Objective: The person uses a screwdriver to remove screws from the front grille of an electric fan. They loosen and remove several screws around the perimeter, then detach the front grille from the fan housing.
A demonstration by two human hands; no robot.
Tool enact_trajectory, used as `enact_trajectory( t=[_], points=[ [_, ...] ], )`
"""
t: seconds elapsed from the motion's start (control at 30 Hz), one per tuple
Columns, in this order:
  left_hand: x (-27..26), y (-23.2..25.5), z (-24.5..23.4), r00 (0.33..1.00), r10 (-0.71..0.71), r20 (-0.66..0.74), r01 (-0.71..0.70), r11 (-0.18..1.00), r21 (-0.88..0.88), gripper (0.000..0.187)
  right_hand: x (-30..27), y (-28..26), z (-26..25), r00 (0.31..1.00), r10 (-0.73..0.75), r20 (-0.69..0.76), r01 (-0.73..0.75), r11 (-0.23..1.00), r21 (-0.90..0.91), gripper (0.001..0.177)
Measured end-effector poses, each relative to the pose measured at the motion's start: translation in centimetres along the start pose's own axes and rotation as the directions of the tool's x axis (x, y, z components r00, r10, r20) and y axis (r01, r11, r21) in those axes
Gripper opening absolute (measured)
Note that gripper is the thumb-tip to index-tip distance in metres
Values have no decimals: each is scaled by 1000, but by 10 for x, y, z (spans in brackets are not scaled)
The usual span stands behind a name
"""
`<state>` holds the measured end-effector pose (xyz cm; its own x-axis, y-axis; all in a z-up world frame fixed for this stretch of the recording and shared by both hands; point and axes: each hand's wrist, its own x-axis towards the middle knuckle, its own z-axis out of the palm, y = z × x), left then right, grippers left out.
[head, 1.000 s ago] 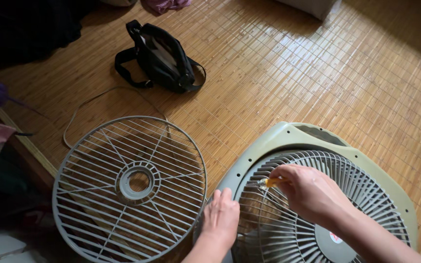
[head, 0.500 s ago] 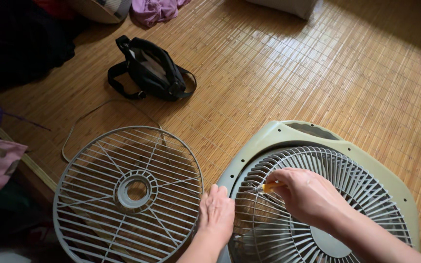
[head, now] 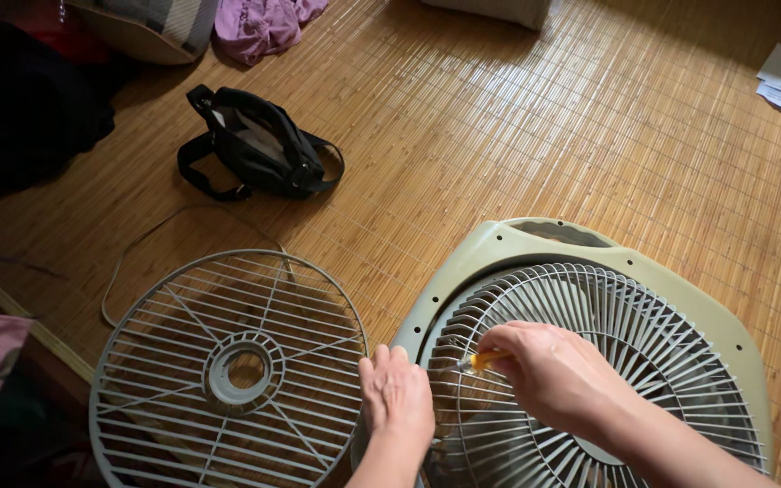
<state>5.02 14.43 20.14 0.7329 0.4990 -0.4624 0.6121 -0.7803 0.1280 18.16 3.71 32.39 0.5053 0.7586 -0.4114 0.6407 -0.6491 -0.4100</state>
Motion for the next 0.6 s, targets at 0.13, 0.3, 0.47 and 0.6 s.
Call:
enact_trajectory(
  t=[0.13,0.3,0.47,0.6],
  points=[
    [1,0,8,999,-7,-33,6,1000,-30,11,0,-4,0,1000,-25,5,24,999,23,22],
    [1,-15,19,976,115,-184,-138,984,-116,10,0,-9,-2,999,-43,7,43,999,-27,24],
    [-9,-30,20,964,175,-201,-231,924,-304,8,-1,-8,0,999,-36,35,37,999,-20,25],
    [-21,-41,12,979,38,-202,-148,812,-565,25,-1,-9,3,987,-161,-14,162,986,33,28]
  ],
)
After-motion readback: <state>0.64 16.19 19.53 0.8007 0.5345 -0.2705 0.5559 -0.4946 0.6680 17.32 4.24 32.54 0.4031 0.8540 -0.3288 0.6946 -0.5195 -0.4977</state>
